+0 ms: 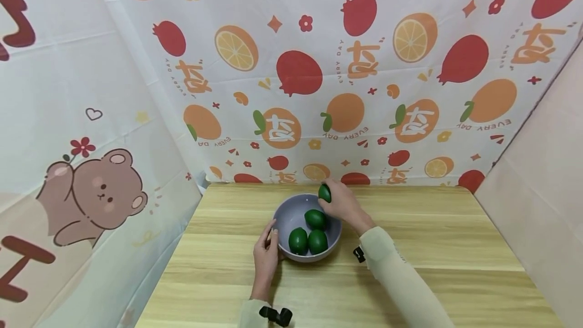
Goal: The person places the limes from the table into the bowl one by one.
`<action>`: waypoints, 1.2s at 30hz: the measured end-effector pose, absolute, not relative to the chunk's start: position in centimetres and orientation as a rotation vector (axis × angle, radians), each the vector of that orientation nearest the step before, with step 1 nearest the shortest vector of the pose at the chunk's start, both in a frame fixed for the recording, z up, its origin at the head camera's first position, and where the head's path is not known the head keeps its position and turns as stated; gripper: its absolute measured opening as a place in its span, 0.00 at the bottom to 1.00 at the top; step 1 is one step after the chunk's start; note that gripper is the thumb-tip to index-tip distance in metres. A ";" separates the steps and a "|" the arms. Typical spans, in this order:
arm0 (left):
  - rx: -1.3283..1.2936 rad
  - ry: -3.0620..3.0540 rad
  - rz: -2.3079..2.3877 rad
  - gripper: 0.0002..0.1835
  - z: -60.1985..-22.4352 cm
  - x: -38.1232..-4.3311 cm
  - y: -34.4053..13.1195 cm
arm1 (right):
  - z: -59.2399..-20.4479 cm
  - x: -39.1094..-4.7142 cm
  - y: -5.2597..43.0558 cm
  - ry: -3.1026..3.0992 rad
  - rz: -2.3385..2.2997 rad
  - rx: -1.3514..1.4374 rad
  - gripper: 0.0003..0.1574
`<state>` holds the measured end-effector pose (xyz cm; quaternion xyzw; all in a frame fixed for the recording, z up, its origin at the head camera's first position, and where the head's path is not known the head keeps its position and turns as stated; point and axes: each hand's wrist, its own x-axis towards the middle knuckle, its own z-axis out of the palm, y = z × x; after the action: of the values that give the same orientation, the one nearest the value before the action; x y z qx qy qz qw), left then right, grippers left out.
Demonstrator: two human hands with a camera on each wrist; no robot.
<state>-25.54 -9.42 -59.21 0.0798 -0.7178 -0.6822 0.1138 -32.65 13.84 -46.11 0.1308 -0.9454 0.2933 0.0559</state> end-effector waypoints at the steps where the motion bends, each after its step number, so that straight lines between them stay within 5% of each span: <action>1: 0.238 -2.105 -2.008 0.21 -59.1 -25.5 -9.5 | -46.2 -32.6 13.5 -2.874 0.884 0.399 0.34; 19: 0.232 -2.138 -2.067 0.22 -56.2 -24.7 -9.3 | -46.4 -33.6 10.6 -2.898 0.874 0.477 0.36; 36: 0.232 -2.107 -2.029 0.21 -59.3 -25.7 -9.1 | -48.6 -33.9 8.6 -2.935 0.891 0.459 0.35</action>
<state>-25.74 -9.15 -59.26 0.0785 -0.7142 -0.6878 0.1033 -33.91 8.62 -48.61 0.1479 -0.9462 0.2871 0.0201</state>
